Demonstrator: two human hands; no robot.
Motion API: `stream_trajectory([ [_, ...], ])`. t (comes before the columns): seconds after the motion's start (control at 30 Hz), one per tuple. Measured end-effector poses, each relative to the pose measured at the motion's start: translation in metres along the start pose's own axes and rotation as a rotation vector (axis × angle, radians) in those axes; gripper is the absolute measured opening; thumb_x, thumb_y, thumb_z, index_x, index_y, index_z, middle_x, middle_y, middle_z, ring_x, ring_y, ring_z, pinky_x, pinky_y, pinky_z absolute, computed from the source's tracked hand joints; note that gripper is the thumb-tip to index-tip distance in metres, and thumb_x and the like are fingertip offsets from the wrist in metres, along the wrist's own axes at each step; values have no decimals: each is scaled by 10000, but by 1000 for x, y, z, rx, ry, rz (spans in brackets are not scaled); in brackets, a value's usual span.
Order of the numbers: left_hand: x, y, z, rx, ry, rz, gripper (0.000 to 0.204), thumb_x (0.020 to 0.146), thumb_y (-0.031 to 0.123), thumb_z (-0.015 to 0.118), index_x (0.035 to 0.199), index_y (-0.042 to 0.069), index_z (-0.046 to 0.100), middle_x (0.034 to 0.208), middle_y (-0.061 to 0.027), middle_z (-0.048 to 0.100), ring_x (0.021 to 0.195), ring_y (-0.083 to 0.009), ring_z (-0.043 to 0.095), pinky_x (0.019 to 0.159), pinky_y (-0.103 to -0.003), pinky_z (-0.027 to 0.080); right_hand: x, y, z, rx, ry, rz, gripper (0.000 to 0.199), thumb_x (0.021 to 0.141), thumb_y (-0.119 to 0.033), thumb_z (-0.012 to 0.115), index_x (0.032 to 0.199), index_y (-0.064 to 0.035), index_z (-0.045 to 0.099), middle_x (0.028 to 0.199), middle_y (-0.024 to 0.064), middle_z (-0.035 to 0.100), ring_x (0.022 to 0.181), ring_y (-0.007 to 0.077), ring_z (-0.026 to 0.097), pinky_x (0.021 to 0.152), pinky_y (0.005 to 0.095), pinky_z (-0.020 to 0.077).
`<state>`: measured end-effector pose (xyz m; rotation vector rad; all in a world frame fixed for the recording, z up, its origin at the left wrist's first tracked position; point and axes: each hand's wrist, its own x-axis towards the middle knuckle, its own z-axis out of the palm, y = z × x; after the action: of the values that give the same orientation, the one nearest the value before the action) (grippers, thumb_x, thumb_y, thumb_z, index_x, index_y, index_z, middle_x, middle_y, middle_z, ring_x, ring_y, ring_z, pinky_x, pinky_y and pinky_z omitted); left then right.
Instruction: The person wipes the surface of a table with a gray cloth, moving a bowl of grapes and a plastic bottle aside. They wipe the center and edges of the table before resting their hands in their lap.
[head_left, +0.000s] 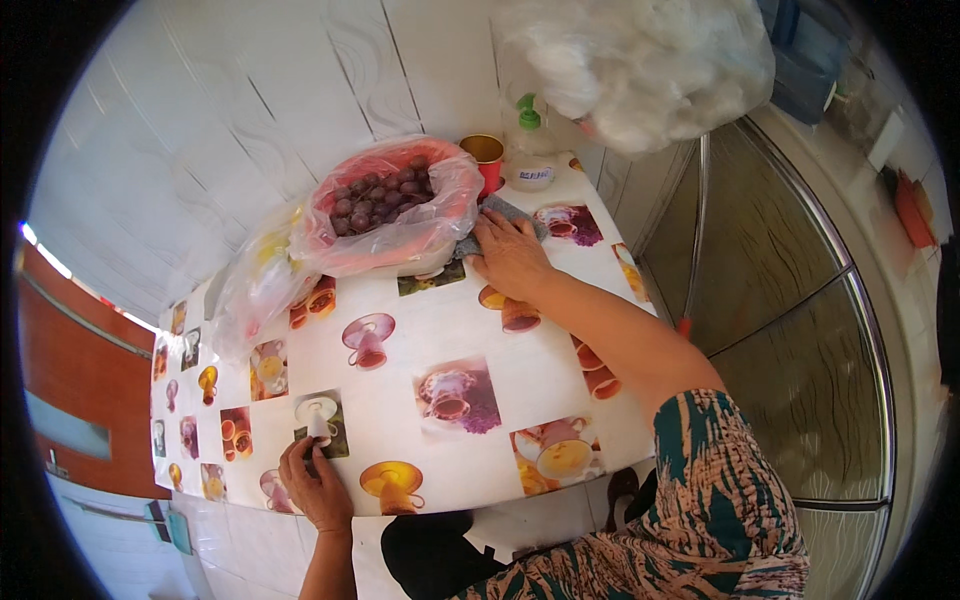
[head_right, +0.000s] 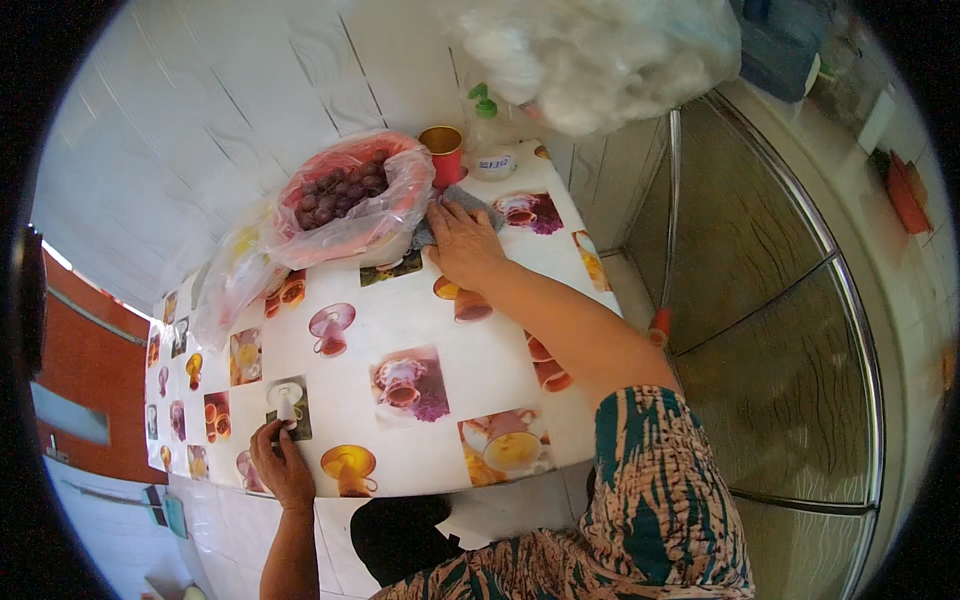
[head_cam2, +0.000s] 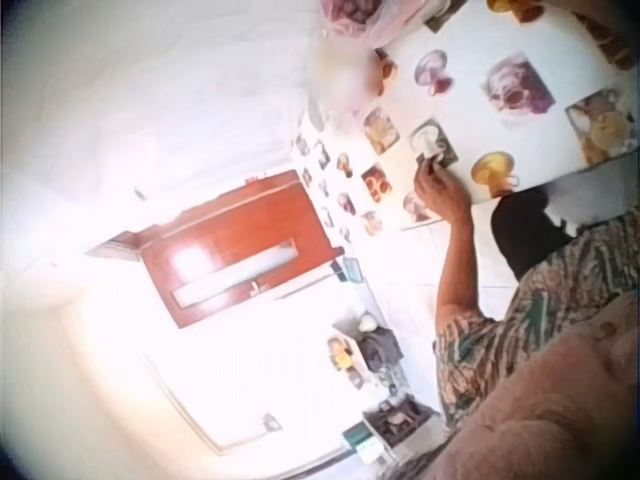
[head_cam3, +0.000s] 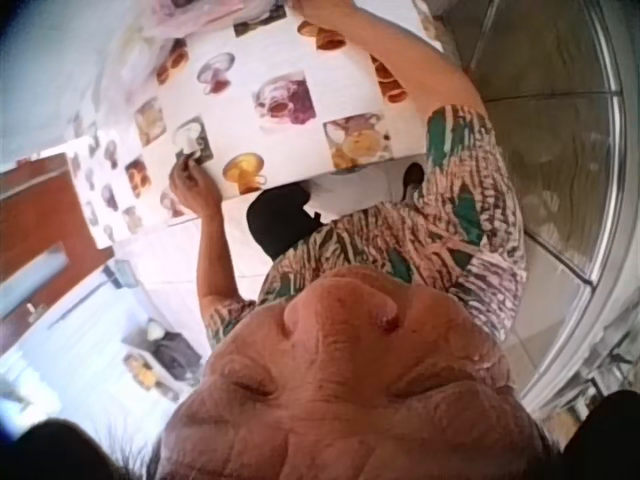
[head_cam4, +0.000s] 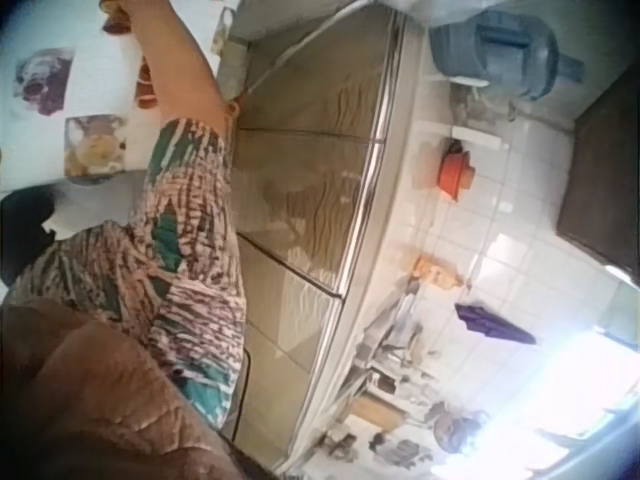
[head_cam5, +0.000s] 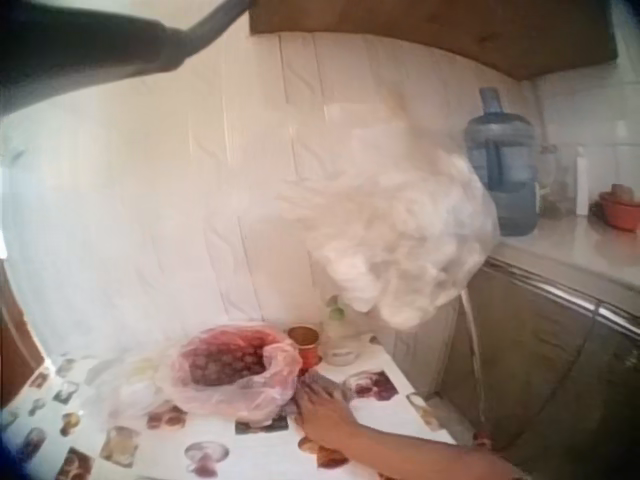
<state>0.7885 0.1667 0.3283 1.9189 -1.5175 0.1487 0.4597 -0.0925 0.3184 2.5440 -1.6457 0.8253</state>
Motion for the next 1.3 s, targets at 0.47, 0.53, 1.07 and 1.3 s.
stream_trajectory([
  [0.47,-1,-4,1,-10,-12,-17,187,884,45,553,1066,20,590,1089,-135,579,1044,-317,534,897,-406,432,-51,95,-68,-227,-229,252,614,959,-390,415,1490,-106,293,1566,97,244,1448,249,206,1140,458,192],
  [0.53,1,-2,0,9,-37,-12,186,882,32,545,1062,11,588,1089,-138,575,1037,-317,533,904,-403,428,-43,112,-65,-202,-196,314,601,963,-368,413,1491,-109,290,1567,97,241,1449,249,202,1130,467,219],
  [1.07,2,3,1,-38,-45,-82,184,862,-15,536,1038,1,586,1103,-147,550,1034,-302,523,896,-380,429,43,200,-10,-101,-43,314,540,904,-217,490,1432,-145,403,1468,119,356,1340,333,358,1077,480,356],
  [1.3,4,8,-3,15,-80,-69,195,861,-12,529,1046,2,590,1103,-149,544,1046,-303,518,919,-382,421,58,199,-18,-102,-70,362,520,898,-211,521,1407,-167,427,1332,200,424,1186,411,490,996,486,439],
])
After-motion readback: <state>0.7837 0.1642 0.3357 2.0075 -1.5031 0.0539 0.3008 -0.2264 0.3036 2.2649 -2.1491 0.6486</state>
